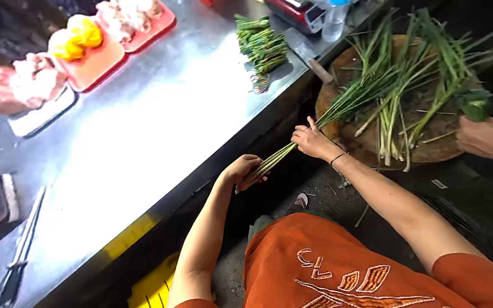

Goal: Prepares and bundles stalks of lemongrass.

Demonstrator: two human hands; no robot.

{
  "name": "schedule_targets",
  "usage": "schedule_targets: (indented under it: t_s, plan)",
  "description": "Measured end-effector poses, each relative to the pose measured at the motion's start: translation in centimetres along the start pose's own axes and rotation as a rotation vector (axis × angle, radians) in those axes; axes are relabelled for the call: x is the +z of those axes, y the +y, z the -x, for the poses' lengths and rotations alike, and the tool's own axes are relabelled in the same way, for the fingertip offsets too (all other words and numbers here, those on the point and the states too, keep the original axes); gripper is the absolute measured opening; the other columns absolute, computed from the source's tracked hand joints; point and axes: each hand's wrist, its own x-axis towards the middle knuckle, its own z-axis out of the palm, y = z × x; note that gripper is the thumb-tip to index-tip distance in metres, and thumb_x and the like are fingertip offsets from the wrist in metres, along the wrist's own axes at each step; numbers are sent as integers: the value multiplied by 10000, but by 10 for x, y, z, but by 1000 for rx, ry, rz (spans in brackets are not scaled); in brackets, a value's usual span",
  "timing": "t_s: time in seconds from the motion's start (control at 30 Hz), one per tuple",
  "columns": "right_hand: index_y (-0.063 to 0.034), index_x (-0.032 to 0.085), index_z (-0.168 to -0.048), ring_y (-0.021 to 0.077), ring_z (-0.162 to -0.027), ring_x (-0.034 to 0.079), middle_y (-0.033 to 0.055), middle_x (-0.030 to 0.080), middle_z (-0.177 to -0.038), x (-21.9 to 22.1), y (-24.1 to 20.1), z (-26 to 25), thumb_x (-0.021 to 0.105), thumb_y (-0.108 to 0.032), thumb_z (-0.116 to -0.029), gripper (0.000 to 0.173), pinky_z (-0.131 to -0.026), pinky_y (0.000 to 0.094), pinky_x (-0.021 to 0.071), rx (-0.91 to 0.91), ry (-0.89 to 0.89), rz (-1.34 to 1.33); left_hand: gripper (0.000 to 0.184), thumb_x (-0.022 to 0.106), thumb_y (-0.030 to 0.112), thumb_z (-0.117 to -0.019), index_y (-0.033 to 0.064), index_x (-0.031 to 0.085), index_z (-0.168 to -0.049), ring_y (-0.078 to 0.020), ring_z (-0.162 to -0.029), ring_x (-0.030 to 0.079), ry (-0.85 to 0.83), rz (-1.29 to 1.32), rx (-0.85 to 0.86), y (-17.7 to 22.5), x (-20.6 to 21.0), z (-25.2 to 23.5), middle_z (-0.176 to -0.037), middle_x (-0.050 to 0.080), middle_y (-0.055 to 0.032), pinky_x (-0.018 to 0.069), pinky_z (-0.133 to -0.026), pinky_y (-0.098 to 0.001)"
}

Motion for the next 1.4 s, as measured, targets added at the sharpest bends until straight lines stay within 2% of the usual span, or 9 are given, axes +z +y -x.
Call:
schedule_targets:
  t_s: [0.1, 0.23, 0.37, 0.53, 0.63, 0.83, 0.97, 1.23, 1.4]
  plan:
    - [-11, 717, -1116, 407, -1207, 638, 200, 724, -1095, 7, -32, -21, 625, -77, -991, 169, -1177, 653, 296, -190, -17, -15, 311, 425, 166, -1108, -23, 672, -1096, -175, -794, 671, 349, -179, 65, -48, -32, 23, -922, 725, -120, 549, -772, -379]
    - [-17, 718, -1053, 383, -978, 702, 193, 721, -954, 20, -104, -48, 663, -103, -966, 134, -942, 550, 507, -340, -21, 4, 409, 640, 99, -984, 53, 607, -1389, -414, -1218, 615, 625, -563, -74, -130, -103, 77, -1320, 629, -246, 473, -1036, -625]
    - [-28, 716, -1089, 378, -1017, 699, 190, 728, -999, 32, -187, -72, 624, -152, -1003, 177, -926, 551, 514, -393, -159, -10, 333, 539, 265, -1074, -22, 705, -1093, -385, -915, 710, 837, -575, -60, -159, -134, 161, -966, 726, -217, 540, -880, -621]
    - [-31, 706, -1119, 370, -1032, 696, 189, 729, -1021, 52, -275, -98, 580, -174, -1031, 209, -952, 549, 503, -447, -313, -57, 397, 559, 353, -1059, 37, 689, -1261, -300, -1140, 677, 484, -568, 78, -185, -123, 215, -1199, 709, -169, 503, -1039, -549]
    - [-33, 704, -1115, 373, -1028, 694, 188, 729, -1024, 58, -316, -110, 577, -181, -1038, 210, -941, 554, 503, -452, -354, -84, 431, 676, 316, -999, 36, 623, -1321, -291, -978, 696, 348, -555, 101, -209, -119, 227, -1075, 713, -171, 546, -922, -533]
    - [-59, 686, -1158, 363, -999, 700, 172, 724, -1003, 71, -367, -123, 605, -268, -1033, 257, -898, 549, 529, -506, -359, -134, 281, 501, 219, -1091, 19, 620, -1247, -204, -751, 603, 339, -498, 75, -236, -142, 274, -901, 643, -126, 525, -733, -397]
    - [-142, 635, -1383, 390, -1187, 619, 196, 647, -1273, 80, -383, -117, 848, -271, -832, 605, -1058, 564, 457, -626, 3, -199, 261, 481, 201, -1092, 33, 653, -1193, -63, -610, 458, 304, -262, 88, -245, -149, 294, -757, 536, -4, 406, -582, -230]
    - [-124, 787, -947, 263, -1001, 683, 65, 730, -954, 119, -401, -97, 641, -159, -990, 156, -989, 457, 506, -762, 336, -241, 324, 409, 223, -1111, 29, 667, -1144, -21, -558, 504, 165, 0, -15, -249, -146, 293, -747, 606, 19, 424, -530, -161]
    - [-71, 773, -953, 276, -1039, 687, 90, 741, -996, 126, -385, -78, 664, -129, -968, 125, -990, 484, 514, -462, 267, -411, 322, 421, 268, -1092, 50, 653, -1135, -29, -551, 504, 125, -152, -141, -254, -147, 278, -745, 597, 31, 436, -526, -188]
